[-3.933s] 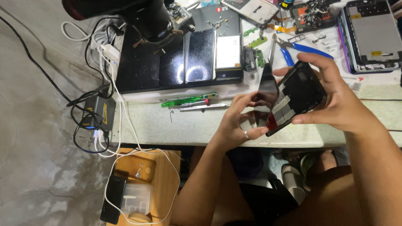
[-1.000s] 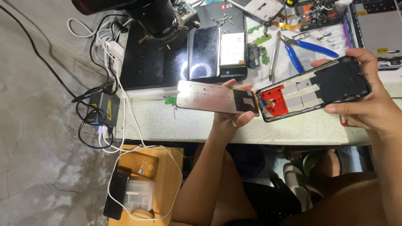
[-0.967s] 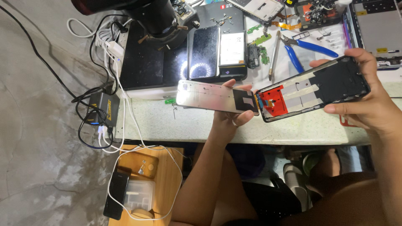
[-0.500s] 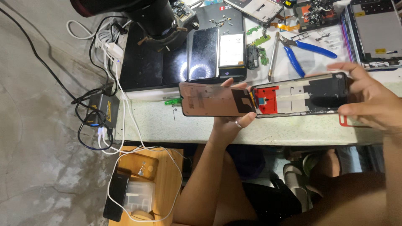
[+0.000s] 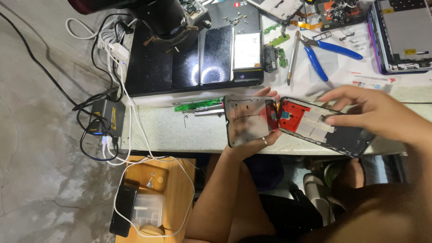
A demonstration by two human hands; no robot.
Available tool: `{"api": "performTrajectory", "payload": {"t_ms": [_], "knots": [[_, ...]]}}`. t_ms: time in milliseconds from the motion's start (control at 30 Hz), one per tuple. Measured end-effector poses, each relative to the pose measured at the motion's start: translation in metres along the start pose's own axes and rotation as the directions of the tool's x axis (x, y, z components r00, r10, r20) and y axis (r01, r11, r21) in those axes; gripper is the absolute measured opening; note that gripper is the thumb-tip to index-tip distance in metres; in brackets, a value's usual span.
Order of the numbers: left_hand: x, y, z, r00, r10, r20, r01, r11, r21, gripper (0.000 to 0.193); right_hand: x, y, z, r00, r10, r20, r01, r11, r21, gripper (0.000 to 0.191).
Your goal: The person cleans a small circuit board with a green brush, then picks up a disassembled smartphone and separates the screen assembly from the back housing. The person places the screen assembly on the table and continues to handle the back housing.
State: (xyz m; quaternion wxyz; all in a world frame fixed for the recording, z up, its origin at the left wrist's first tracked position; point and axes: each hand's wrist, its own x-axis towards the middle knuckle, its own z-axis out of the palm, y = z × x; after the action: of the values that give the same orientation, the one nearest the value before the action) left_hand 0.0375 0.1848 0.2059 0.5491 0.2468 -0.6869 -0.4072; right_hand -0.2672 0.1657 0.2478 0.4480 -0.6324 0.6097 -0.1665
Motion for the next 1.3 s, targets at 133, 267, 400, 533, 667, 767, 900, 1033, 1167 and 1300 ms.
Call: {"api": "performTrajectory", "payload": {"t_ms": [133,267,400,533,667,767,900,1033,1167,1300], "knots": [[-0.003,-0.012,0.003,0.998,0.053,0.019,-0.051,0.993,-0.103,0.06,-0.009,-0.04,0.015,0.994,0.11,0.025,-0.101,0.966,-0.239,0.049],[-0.009,-0.013,0.006,0.995,-0.052,0.086,0.068,0.978,-0.195,0.084,-0.009,-0.07,0.027,0.999,-0.039,0.016,0.042,0.959,-0.28,0.052],[-0.011,-0.009,0.003,0.997,-0.005,0.073,0.015,0.99,-0.138,0.086,-0.004,-0.084,0.04,0.962,-0.273,0.023,0.271,0.936,-0.226,0.062],[-0.008,-0.005,-0.003,0.989,-0.114,0.094,0.136,0.95,-0.282,0.098,0.004,-0.09,0.047,0.965,-0.262,0.03,0.262,0.94,-0.221,0.066],[-0.004,-0.005,-0.006,0.97,-0.219,0.103,0.243,0.885,-0.398,0.104,0.012,-0.088,0.05,0.897,-0.441,0.016,0.438,0.885,-0.16,0.055],[-0.003,-0.006,-0.007,0.971,-0.213,0.107,0.238,0.877,-0.417,0.103,0.017,-0.082,0.052,0.896,-0.444,0.007,0.44,0.886,-0.147,0.053],[-0.003,-0.007,-0.01,0.977,-0.2,0.07,0.212,0.942,-0.261,0.092,0.022,-0.073,0.054,0.887,-0.461,-0.014,0.454,0.878,-0.154,0.047],[0.0,-0.003,-0.006,0.989,-0.129,0.076,0.142,0.97,-0.197,0.086,0.023,-0.066,0.054,0.846,-0.532,-0.049,0.521,0.841,-0.146,0.037],[0.003,0.007,0.001,0.968,-0.235,0.083,0.248,0.869,-0.429,0.09,0.021,-0.062,0.051,0.831,-0.551,-0.078,0.534,0.829,-0.167,0.032],[0.005,0.016,-0.001,0.975,0.097,0.198,-0.171,0.901,0.399,0.045,0.016,-0.063,0.055,0.813,-0.564,-0.145,0.529,0.819,-0.223,0.018]]}}
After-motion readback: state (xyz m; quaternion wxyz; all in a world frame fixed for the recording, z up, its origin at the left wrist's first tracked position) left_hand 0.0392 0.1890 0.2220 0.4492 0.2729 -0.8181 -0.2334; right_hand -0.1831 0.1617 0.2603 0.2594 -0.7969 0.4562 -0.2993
